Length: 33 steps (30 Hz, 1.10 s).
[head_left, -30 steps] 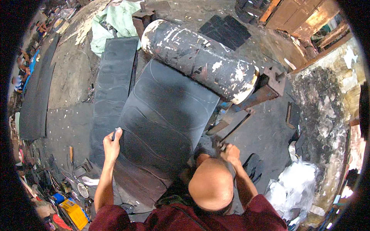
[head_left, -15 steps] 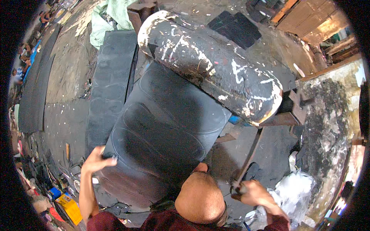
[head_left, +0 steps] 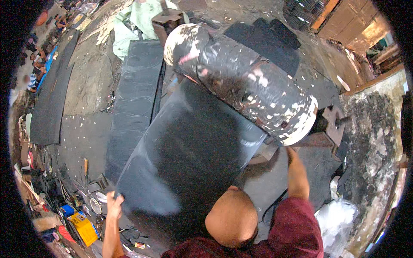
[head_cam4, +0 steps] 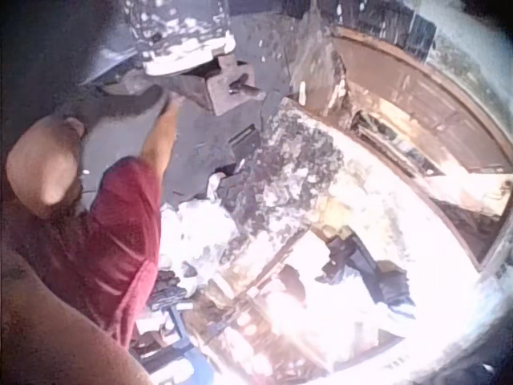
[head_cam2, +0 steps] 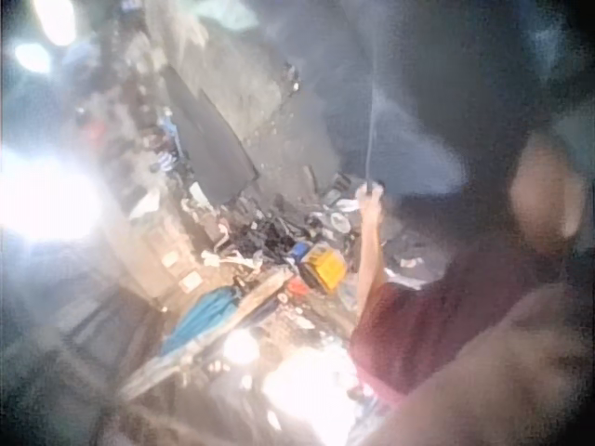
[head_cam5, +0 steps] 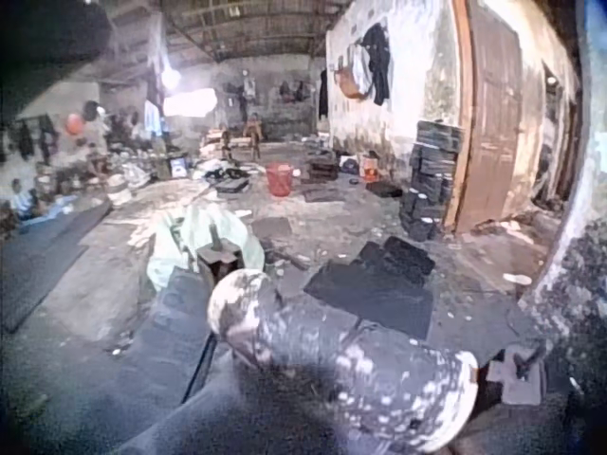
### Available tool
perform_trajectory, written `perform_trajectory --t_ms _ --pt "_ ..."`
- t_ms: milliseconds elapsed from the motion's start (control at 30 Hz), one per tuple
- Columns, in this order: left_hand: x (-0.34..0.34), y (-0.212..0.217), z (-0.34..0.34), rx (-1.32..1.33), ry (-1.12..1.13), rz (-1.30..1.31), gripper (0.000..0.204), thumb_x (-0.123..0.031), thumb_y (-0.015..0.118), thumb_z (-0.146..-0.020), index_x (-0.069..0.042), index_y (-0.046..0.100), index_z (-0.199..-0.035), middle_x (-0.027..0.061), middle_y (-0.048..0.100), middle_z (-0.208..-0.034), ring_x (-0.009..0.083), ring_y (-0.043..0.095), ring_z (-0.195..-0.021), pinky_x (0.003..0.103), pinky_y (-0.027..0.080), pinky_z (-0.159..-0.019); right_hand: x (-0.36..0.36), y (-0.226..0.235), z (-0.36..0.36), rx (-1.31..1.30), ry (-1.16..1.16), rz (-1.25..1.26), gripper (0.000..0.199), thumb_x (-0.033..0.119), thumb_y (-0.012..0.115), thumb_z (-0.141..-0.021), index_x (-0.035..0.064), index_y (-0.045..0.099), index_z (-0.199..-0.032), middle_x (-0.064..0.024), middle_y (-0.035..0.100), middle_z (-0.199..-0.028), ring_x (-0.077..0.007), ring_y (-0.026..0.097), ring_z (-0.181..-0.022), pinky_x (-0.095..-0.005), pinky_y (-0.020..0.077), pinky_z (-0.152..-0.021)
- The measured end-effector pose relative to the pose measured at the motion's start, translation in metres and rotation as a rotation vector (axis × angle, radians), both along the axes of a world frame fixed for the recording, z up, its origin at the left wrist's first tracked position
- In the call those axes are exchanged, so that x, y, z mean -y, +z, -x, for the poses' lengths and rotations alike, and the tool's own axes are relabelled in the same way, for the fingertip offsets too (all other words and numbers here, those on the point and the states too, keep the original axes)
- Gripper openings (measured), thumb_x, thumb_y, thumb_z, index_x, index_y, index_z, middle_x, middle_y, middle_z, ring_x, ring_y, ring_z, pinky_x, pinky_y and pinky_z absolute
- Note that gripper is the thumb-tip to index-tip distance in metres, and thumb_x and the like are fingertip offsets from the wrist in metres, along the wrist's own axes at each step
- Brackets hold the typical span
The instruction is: The person cuts a large black rubber sheet into smaller rectangular pieces using a machete while sitting on the floor. He then feeds the cut pieces through a manual roller machine to flatten or emboss them.
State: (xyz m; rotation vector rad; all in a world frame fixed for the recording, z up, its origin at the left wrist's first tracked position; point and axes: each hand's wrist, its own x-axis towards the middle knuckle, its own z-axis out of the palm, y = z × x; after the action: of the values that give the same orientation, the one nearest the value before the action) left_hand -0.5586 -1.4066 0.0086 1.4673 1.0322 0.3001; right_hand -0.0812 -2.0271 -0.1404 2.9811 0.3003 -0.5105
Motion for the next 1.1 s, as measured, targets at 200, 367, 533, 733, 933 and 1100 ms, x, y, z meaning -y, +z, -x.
perform_trajectory --t_ms 200,367,533,733,933,1100 --pt "0.045 0.01 -0.108 0.084 -0.107 -0.108 0.029 -0.026 0.076 -0.082 -0.002 0.067 -0.095 -0.0001 0.064 -0.09 0.0127 0.057 -0.084 0.03 0.045 -0.081 -0.084 0.067 0.252 -0.34 -0.07 -0.322 0.035 0.026 0.069 -0.07 0.0026 0.068 -0.095 -0.0219 0.068 -0.081 -0.0394 0.068 -0.081 -0.0496 0.0537 -0.072" --pt "0.143 -0.011 -0.119 0.287 0.341 0.522 0.053 -0.025 0.065 -0.089 -0.001 0.046 -0.133 0.0101 0.056 -0.121 0.0198 0.053 -0.107 0.035 0.04 -0.096 -0.1 0.268 0.241 -0.384 -0.048 -0.256 0.031 0.033 0.075 -0.07 0.0069 0.069 -0.086 -0.0181 0.068 -0.075 -0.0389 0.067 -0.073 -0.0464 0.0529 -0.071" --pt "0.18 0.022 -0.133 0.002 0.285 0.042 0.052 -0.026 0.065 -0.088 0.002 0.044 -0.126 0.0126 0.055 -0.115 0.022 0.057 -0.098 0.036 0.042 -0.093 -0.084 0.333 0.196 -0.651 0.057 -0.152 0.032 0.035 0.079 -0.069 0.0056 0.069 -0.077 -0.0178 0.065 -0.067 -0.0377 0.067 -0.073 -0.0444 0.0521 -0.068" --pt "0.187 0.061 -0.195 0.092 0.313 -0.136 0.066 -0.032 0.072 -0.083 0.005 0.043 -0.13 0.0168 0.054 -0.12 0.025 0.057 -0.098 0.038 0.046 -0.088 -0.001 0.36 0.059 0.5 0.168 -0.02 0.056 -0.005 0.073 -0.064 0.0006 0.053 -0.116 -0.0171 0.059 -0.1 -0.035 0.057 -0.095 -0.0406 0.045 -0.086" --pt "0.205 0.055 -0.264 0.173 0.292 0.006 0.052 -0.022 0.075 -0.084 0.001 0.051 -0.123 0.0097 0.059 -0.11 0.0189 0.056 -0.094 0.034 0.045 -0.086 0.024 0.234 -0.129 0.395 -0.083 0.216 0.035 0.024 0.067 -0.069 0.0109 0.069 -0.1 -0.0169 0.069 -0.093 -0.0341 0.067 -0.089 -0.0449 0.0534 -0.075" --pt "0.224 0.057 -0.337 0.38 0.27 0.069 0.054 -0.024 0.076 -0.083 0.003 0.052 -0.123 0.012 0.061 -0.114 0.0223 0.059 -0.097 0.034 0.047 -0.085 0.013 -0.004 -0.083 0.053 -0.108 0.065 0.032 0.025 0.069 -0.069 0.0081 0.069 -0.096 -0.0177 0.07 -0.09 -0.0354 0.067 -0.087 -0.0447 0.054 -0.076"
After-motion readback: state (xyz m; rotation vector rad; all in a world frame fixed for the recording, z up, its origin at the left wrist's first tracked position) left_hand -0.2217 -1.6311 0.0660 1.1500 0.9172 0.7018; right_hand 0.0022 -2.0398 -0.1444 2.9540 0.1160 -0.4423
